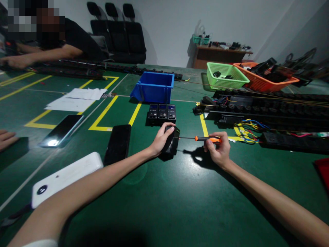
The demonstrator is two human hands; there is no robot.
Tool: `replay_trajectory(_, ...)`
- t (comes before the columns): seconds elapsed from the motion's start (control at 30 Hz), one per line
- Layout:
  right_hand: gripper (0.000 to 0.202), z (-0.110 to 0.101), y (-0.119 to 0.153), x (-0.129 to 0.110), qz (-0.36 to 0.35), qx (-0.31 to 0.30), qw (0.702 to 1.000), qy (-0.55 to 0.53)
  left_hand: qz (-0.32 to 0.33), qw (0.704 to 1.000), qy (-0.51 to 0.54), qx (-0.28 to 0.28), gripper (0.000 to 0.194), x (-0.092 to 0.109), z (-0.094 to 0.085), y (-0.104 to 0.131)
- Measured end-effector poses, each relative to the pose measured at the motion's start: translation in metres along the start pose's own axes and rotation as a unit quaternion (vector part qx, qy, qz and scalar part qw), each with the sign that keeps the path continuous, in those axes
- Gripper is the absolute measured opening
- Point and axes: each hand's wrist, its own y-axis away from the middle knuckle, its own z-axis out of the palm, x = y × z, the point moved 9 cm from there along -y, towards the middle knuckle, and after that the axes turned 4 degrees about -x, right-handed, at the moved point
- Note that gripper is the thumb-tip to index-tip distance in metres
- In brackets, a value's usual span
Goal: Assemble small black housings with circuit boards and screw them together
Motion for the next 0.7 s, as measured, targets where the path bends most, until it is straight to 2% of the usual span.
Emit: replay_trajectory(0.7,0.022,0.0003,-0.0003,-0.0026,-0.011,-0.003,1.000,-0.006,0.005,1.000,0.008,0.000,0.038,-0.0003,0.0000,-0.0008)
